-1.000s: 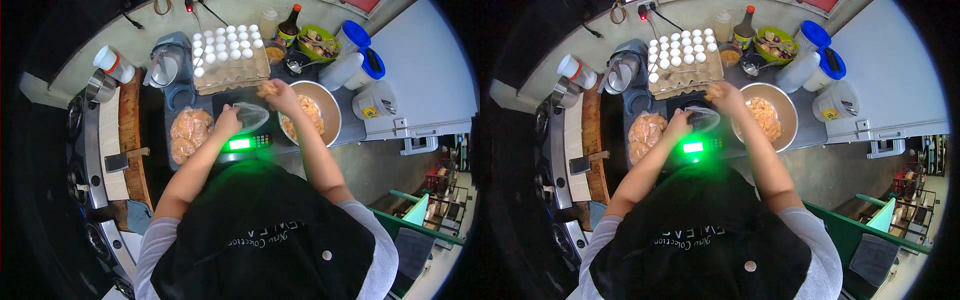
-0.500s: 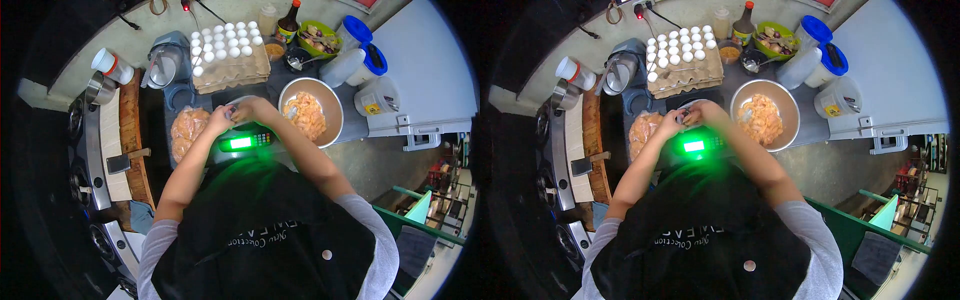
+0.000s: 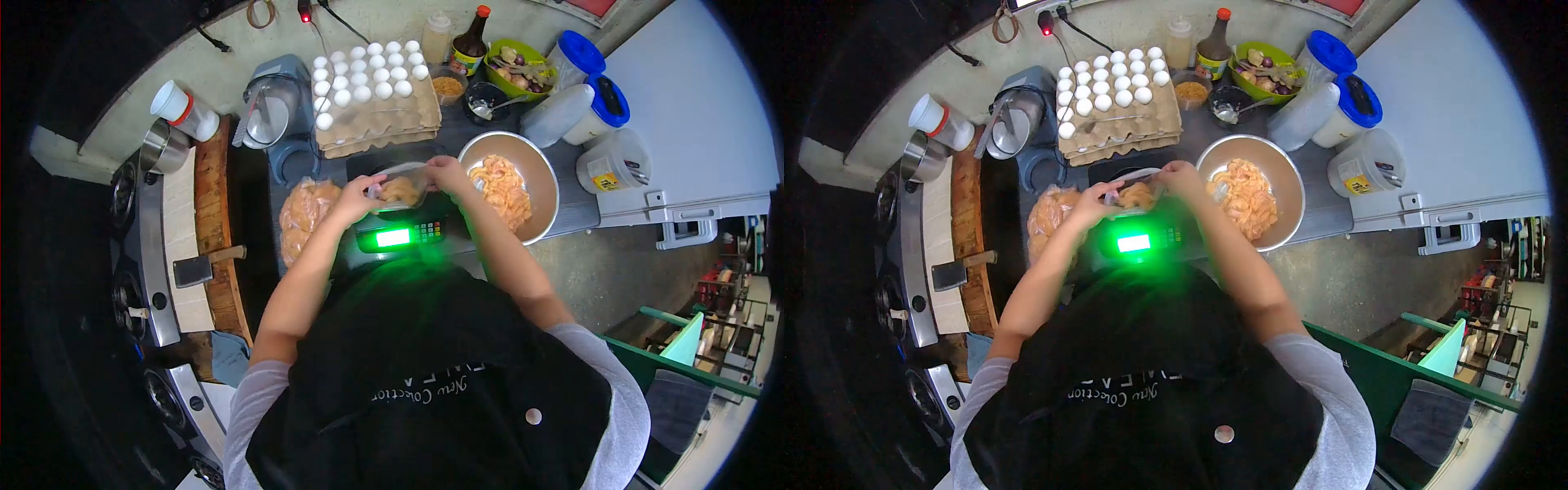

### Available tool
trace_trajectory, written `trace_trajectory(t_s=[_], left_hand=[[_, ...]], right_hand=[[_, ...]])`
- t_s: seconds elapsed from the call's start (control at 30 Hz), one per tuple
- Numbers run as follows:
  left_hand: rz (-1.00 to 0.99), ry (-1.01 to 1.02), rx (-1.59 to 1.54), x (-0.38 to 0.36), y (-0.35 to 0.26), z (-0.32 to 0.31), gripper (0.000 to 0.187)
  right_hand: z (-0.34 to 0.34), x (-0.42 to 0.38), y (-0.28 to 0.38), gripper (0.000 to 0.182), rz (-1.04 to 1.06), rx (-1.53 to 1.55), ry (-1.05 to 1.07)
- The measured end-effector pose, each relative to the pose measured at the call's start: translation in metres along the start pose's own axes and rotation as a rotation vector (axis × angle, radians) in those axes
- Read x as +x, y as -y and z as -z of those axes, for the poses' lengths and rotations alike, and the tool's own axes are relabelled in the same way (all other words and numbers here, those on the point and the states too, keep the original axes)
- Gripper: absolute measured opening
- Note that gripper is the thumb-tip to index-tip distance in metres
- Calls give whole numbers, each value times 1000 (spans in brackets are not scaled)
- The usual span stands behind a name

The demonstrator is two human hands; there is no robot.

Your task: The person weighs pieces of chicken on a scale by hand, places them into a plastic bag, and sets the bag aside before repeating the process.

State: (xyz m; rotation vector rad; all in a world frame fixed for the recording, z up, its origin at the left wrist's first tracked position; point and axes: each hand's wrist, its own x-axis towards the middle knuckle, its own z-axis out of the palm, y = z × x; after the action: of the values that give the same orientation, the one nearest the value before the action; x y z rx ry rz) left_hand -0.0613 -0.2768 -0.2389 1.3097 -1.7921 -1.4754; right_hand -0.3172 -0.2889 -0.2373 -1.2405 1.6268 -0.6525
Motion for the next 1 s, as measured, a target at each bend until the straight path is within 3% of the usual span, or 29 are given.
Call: trace_trajectory(t_s=[0.03,0.17,0.23,0.27,0.33,0.47,0.53,0.67,0.77,0.83,0.87,0.93,0.97,1.0], left_hand=[[76,30,-173,-2,-4,2,58],[-8,-59,158,-5,-22,14,45],[-108,-182,398,-13,-39,20,32],[-109,-179,399,-17,-47,22,32],[-136,-316,527,-26,-63,24,31],[-128,-516,589,-26,-71,23,31],[-13,-267,497,-25,-77,21,34],[-52,-195,550,-31,-77,4,29],[-67,-307,433,-20,-43,4,13],[-59,-372,350,-21,-39,21,12],[-47,-437,265,-22,-38,25,13],[-108,-489,209,-31,-55,28,13],[-185,-503,377,-37,-72,28,11],[-261,-514,544,-42,-86,27,10]], right_hand=[[2,2,-4,19,-140,355,107],[7,-12,-9,18,-111,345,46],[6,-24,1,18,48,85,-123],[8,-32,9,18,47,86,-125],[15,-56,42,18,171,-266,-209],[17,-59,49,18,339,-301,-284],[16,-56,49,16,106,392,-5],[11,-60,57,14,77,584,6],[10,-60,52,16,57,605,-13],[14,-64,51,16,158,209,-149],[18,-68,49,16,156,210,-150],[26,-82,60,17,315,-335,-273],[24,-78,56,17,317,-334,-272],[20,-73,53,19,236,-107,-246]])
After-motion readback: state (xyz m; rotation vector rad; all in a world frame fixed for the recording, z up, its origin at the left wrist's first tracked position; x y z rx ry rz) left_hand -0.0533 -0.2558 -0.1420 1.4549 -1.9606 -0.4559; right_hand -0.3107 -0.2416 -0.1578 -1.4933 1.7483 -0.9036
